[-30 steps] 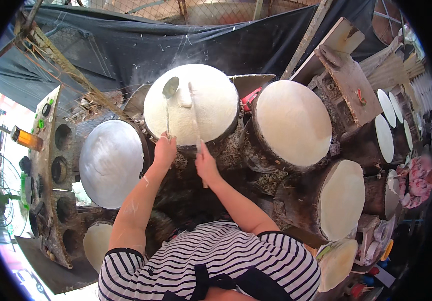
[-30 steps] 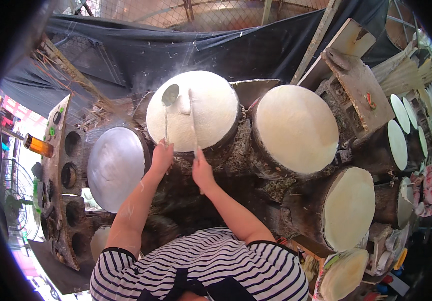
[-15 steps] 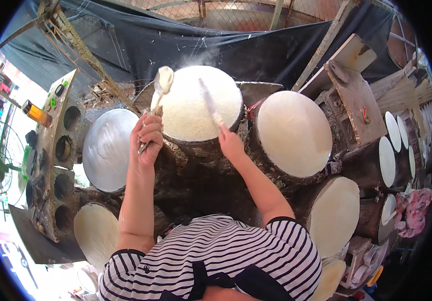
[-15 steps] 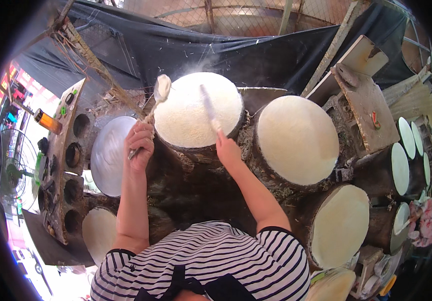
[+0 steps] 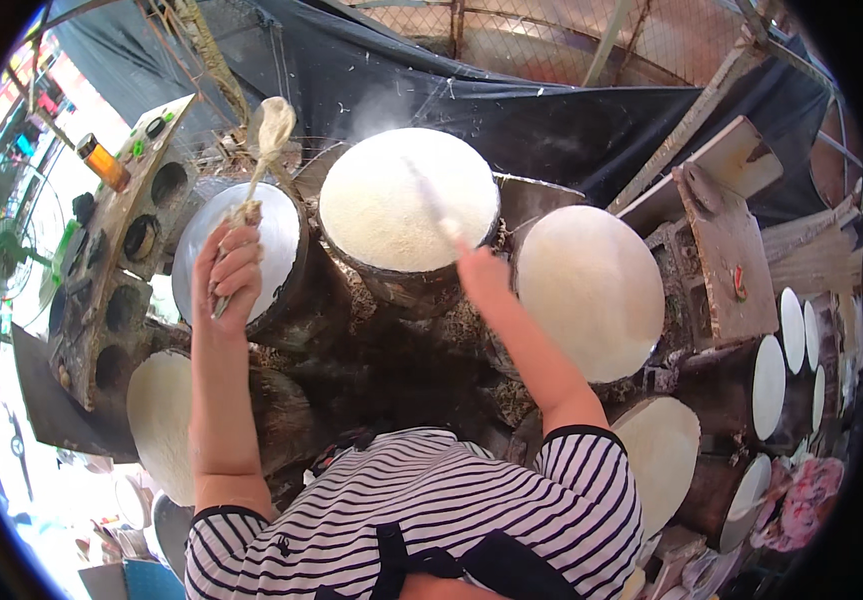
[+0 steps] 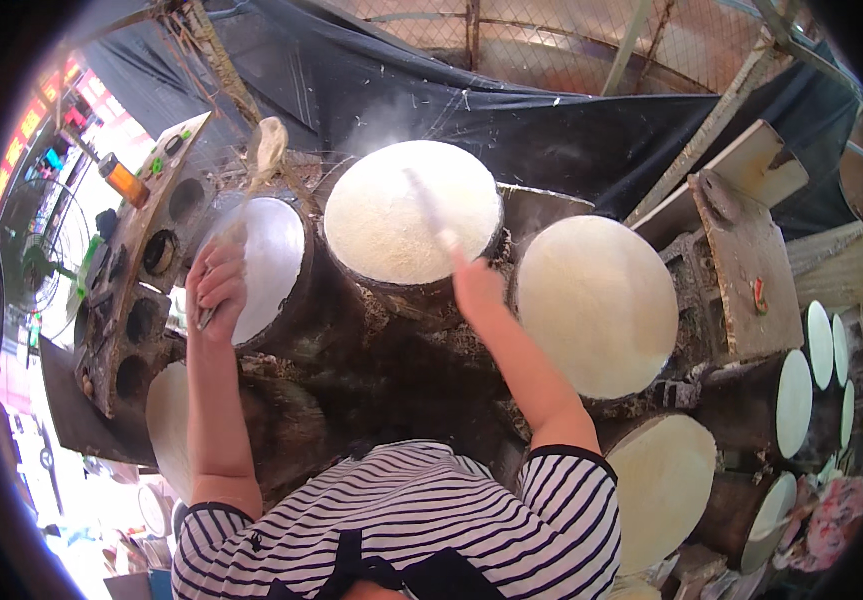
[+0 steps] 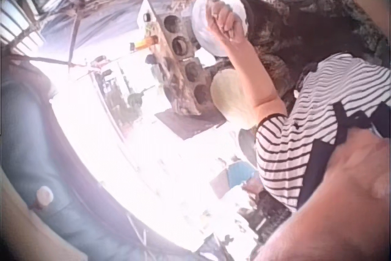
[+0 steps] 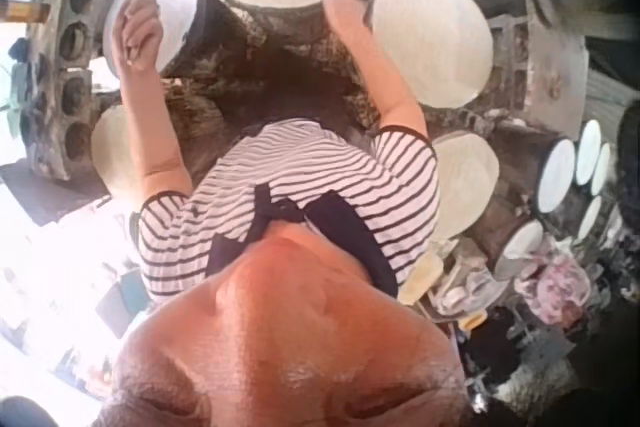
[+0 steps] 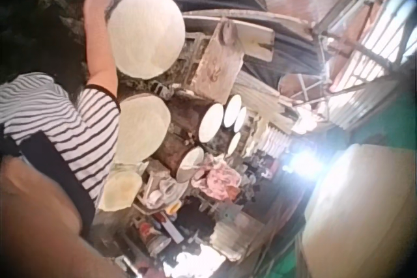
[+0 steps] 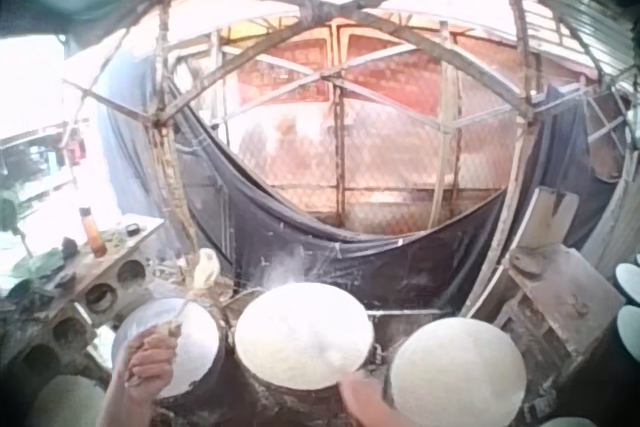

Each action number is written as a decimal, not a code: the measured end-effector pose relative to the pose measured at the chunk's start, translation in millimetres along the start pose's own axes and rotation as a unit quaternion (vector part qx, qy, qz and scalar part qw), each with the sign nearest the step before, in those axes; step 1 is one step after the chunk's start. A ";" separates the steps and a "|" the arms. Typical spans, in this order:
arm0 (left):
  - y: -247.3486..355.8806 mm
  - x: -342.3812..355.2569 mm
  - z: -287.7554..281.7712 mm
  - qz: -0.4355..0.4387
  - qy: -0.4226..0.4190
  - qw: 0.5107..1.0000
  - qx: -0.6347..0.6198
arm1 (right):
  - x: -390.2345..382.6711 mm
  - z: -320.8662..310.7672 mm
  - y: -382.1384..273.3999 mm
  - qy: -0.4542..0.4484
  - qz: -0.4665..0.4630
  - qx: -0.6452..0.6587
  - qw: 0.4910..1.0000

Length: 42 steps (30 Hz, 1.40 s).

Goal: The person ladles batter onto several hot griddles, spreads it into thin circles, and removes cooked crepes to a stack. They repeat the cycle of ladling, spreading, and stacking while managing multiple griddles simultaneously.

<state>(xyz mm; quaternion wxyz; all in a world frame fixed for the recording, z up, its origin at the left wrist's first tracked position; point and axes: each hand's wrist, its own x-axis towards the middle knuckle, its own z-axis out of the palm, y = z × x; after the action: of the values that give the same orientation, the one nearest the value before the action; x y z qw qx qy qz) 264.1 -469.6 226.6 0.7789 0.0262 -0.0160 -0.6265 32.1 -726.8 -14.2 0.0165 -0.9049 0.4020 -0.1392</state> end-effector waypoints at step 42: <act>-112.4 -586.8 -189.5 0.578 0.530 0.619 0.037 | -403.4 -109.5 -489.9 -0.493 -0.578 0.322 0.565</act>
<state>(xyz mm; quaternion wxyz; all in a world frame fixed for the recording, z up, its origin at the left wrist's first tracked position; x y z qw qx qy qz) 39.5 83.4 35.3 0.8520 0.3681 0.3642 0.0769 99.8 -91.3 64.1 0.4185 -0.8066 -0.3490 0.2290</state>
